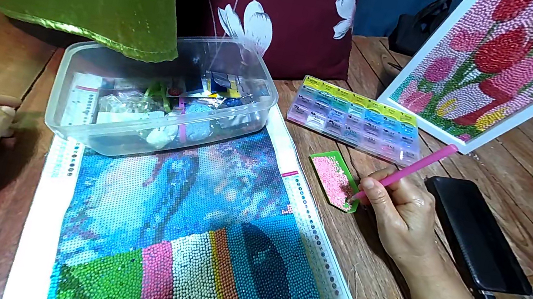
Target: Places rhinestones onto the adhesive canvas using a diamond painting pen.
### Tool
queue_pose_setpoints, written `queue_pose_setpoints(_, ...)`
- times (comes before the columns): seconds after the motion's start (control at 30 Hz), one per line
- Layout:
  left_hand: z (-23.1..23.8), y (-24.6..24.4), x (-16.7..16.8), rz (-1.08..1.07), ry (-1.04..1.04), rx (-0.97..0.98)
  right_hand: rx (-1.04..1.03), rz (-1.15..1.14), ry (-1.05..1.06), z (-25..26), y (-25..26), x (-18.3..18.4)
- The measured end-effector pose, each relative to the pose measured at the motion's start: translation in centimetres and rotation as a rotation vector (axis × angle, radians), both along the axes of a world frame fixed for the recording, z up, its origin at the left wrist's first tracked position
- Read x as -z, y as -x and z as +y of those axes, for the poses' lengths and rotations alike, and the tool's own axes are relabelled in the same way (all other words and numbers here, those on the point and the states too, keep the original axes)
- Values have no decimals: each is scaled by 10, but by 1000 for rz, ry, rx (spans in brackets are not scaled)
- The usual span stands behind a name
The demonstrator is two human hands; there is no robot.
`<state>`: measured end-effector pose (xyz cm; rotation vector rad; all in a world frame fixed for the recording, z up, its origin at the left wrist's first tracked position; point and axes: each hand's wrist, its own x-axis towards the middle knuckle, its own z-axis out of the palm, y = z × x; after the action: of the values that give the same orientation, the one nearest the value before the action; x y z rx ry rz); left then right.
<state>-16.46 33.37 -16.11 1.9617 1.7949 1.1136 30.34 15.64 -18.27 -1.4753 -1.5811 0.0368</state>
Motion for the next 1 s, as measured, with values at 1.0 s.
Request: queue_pose_setpoints(1.0, 11, 18, 5, 67, -48, 14, -59, 366, 40, 0, 4, -7)
